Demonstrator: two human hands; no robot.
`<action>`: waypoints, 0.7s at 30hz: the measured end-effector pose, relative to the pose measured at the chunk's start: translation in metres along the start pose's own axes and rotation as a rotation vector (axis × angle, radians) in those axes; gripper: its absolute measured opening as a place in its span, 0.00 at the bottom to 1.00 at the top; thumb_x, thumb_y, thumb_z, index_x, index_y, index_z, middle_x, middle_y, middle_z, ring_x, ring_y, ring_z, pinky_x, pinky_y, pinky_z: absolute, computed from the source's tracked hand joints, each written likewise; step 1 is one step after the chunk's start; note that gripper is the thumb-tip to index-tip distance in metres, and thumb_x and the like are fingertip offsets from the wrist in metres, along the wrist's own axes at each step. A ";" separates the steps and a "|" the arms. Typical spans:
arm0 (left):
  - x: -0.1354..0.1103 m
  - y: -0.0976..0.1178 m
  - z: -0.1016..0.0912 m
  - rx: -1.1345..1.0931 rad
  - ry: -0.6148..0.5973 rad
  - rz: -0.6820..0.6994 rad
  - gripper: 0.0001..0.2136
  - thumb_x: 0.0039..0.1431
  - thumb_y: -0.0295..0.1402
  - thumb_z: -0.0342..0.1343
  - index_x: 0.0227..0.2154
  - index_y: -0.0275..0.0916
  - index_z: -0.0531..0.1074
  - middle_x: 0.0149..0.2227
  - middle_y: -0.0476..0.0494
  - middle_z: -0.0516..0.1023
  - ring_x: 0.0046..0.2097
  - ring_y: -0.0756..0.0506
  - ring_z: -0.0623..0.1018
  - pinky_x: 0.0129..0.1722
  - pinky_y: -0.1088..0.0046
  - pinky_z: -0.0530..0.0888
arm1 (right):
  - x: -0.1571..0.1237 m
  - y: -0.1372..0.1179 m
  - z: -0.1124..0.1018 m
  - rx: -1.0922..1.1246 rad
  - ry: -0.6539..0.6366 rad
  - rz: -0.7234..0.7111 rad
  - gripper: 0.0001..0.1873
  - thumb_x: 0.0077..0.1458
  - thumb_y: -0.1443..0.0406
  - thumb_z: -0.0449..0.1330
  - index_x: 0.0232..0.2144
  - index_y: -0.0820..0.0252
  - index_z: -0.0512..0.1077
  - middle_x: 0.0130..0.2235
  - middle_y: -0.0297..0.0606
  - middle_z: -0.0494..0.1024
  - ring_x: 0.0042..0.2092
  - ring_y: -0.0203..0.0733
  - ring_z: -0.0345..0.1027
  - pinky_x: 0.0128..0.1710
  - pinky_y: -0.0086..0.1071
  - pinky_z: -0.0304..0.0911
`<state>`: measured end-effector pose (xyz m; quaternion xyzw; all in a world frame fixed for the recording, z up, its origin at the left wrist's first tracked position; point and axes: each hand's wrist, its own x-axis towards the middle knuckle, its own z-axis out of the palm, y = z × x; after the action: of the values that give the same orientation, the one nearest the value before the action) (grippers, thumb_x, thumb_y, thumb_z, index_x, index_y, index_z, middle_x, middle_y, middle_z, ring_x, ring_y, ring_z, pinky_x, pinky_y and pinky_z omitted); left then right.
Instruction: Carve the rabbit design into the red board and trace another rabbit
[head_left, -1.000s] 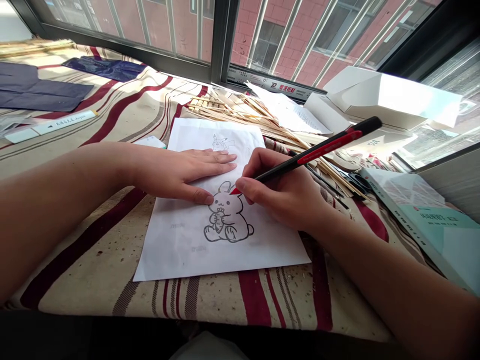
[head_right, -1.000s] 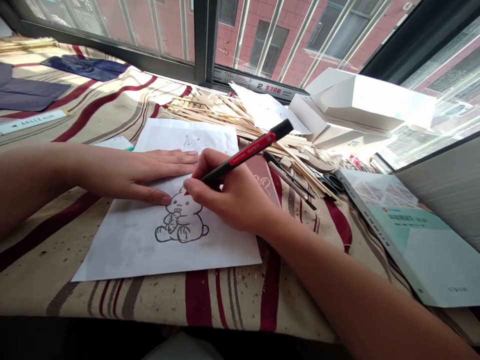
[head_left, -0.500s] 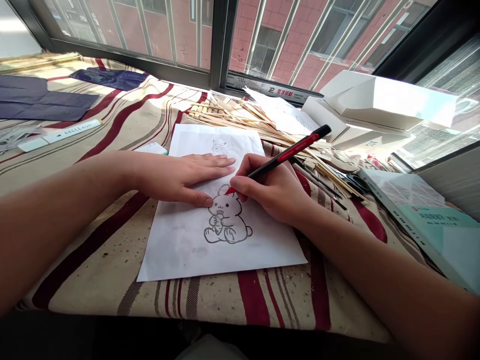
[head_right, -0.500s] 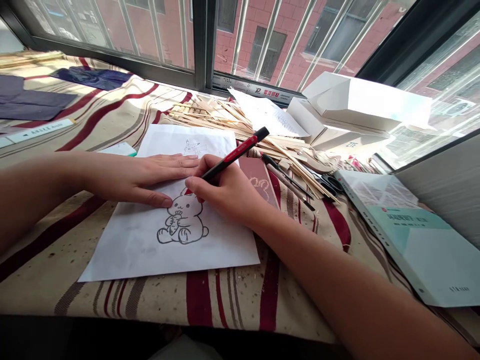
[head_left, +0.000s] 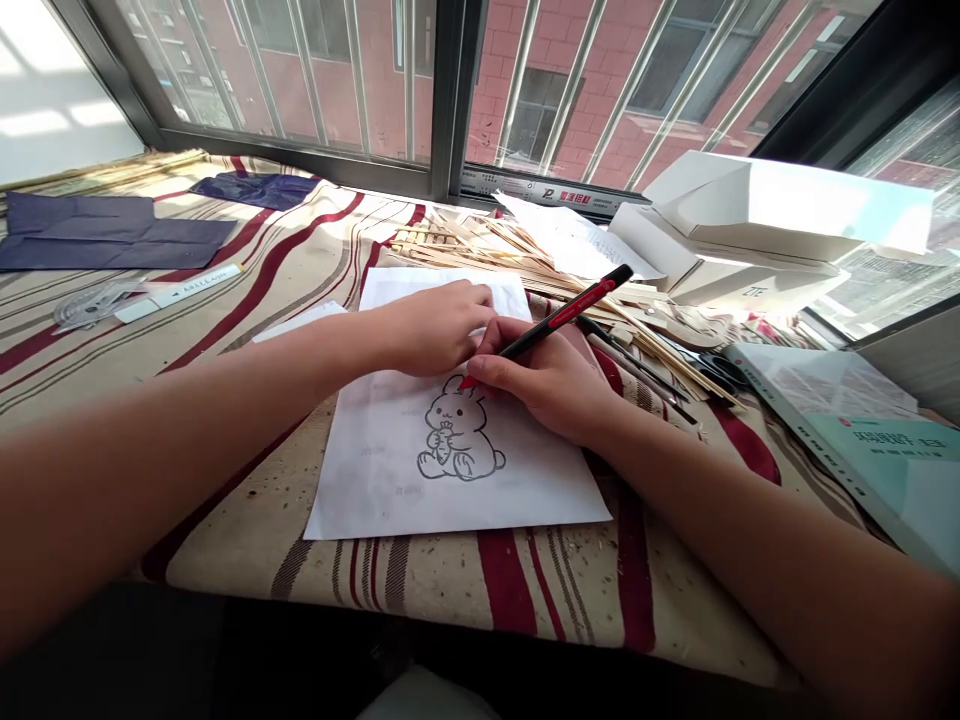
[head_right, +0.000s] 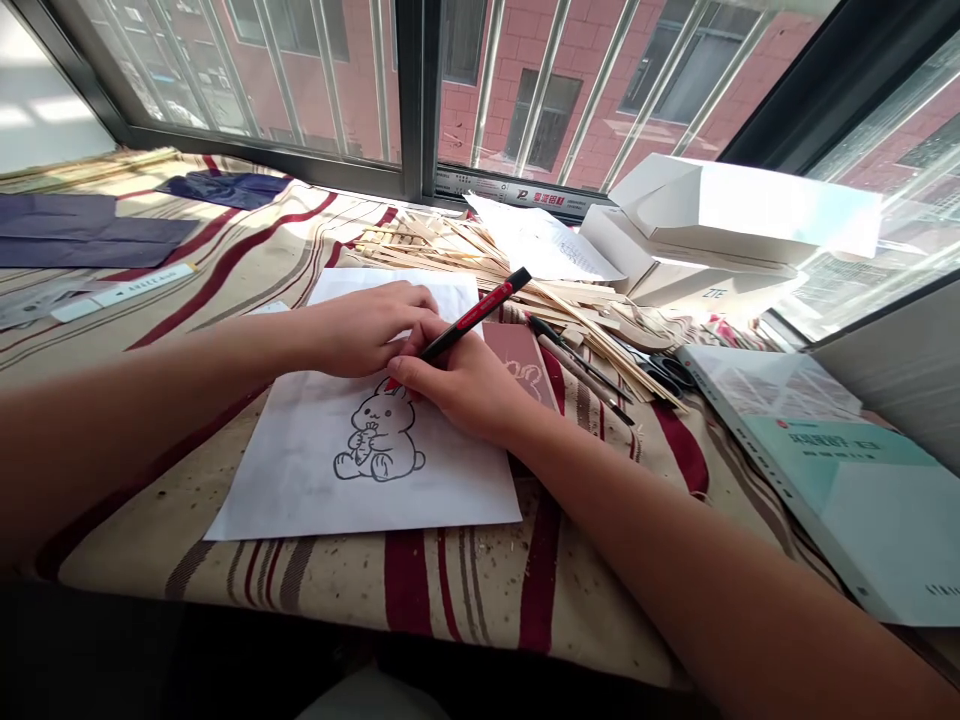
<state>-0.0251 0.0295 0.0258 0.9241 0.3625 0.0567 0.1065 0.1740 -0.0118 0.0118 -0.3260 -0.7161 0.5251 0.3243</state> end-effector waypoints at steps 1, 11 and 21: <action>0.004 -0.002 0.004 -0.018 0.014 0.013 0.16 0.67 0.36 0.52 0.46 0.37 0.83 0.58 0.29 0.79 0.59 0.32 0.77 0.64 0.52 0.72 | 0.000 0.000 0.000 -0.015 0.000 -0.002 0.16 0.56 0.61 0.73 0.29 0.56 0.68 0.23 0.26 0.71 0.28 0.33 0.61 0.30 0.32 0.55; 0.005 -0.012 0.023 -0.238 0.066 0.158 0.17 0.68 0.39 0.50 0.51 0.43 0.80 0.66 0.37 0.79 0.70 0.36 0.73 0.75 0.55 0.65 | -0.002 0.001 0.001 -0.045 0.008 -0.047 0.14 0.56 0.62 0.72 0.28 0.56 0.69 0.23 0.26 0.72 0.27 0.33 0.60 0.29 0.32 0.55; 0.009 -0.004 0.018 -0.342 0.078 0.195 0.16 0.56 0.38 0.59 0.47 0.43 0.80 0.57 0.38 0.83 0.56 0.34 0.80 0.61 0.52 0.78 | -0.003 -0.007 0.009 -0.219 0.066 -0.132 0.11 0.58 0.65 0.69 0.29 0.55 0.70 0.27 0.29 0.76 0.31 0.36 0.66 0.33 0.34 0.62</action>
<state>-0.0175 0.0356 0.0078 0.9204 0.2603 0.1631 0.2420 0.1678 -0.0206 0.0162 -0.3288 -0.7779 0.4104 0.3441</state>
